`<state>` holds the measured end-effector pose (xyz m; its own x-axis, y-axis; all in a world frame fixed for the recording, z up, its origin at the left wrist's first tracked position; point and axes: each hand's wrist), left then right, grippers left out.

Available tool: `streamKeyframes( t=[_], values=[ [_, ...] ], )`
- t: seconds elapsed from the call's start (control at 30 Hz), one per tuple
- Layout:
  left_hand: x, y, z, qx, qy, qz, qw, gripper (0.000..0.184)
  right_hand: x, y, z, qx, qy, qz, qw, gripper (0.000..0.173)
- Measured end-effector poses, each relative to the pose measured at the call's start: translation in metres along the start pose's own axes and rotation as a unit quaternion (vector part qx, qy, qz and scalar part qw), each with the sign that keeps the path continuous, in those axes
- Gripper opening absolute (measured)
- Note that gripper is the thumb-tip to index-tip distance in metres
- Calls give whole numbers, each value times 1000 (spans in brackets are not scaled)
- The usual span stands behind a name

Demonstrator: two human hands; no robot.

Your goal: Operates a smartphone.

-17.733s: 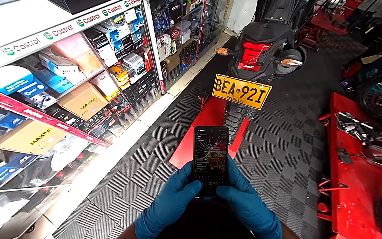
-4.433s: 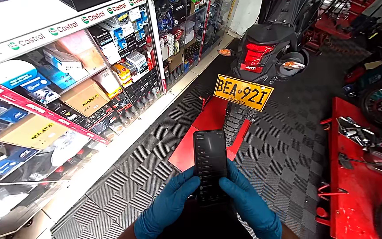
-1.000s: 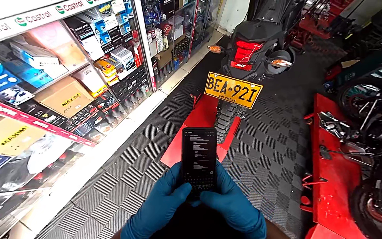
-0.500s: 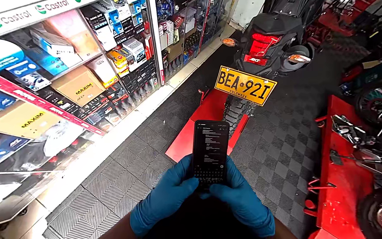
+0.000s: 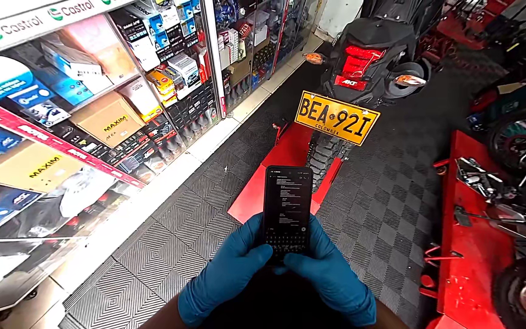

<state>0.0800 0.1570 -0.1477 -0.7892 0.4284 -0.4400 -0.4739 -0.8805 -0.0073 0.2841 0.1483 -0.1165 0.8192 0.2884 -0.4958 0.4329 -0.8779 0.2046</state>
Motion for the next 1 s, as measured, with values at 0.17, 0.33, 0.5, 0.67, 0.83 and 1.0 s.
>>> streamKeyframes(
  t=[0.17,0.33,0.5,0.67,0.83,1.0],
  values=[
    [1,-1,1,7,-8,1,1000,46,0,-1,0,1,2,6,1000,59],
    [2,-1,1,8,-2,2,1000,47,0,-2,-1,0,-2,-6,1000,61],
    [4,-1,1,7,3,6,1000,45,2,-5,0,10,-18,-24,999,58],
    [4,-2,1,-3,-5,11,1000,43,5,-6,0,13,-35,-35,999,56],
    [1,-4,2,-4,-1,11,1000,43,6,-6,-1,18,-34,-25,999,47],
    [2,-4,2,-9,7,10,1000,42,5,-7,0,26,-36,-15,999,43]
  ],
)
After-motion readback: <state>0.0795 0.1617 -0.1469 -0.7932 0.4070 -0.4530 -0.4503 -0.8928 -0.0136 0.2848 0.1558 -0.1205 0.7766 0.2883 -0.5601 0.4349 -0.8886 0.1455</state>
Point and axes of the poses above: each hand's wrist, its own y-axis away from the middle knuckle, its own x-axis out of the back of the hand, z = x × y, and after that the axes turned 2 degrees about -z, right-handed
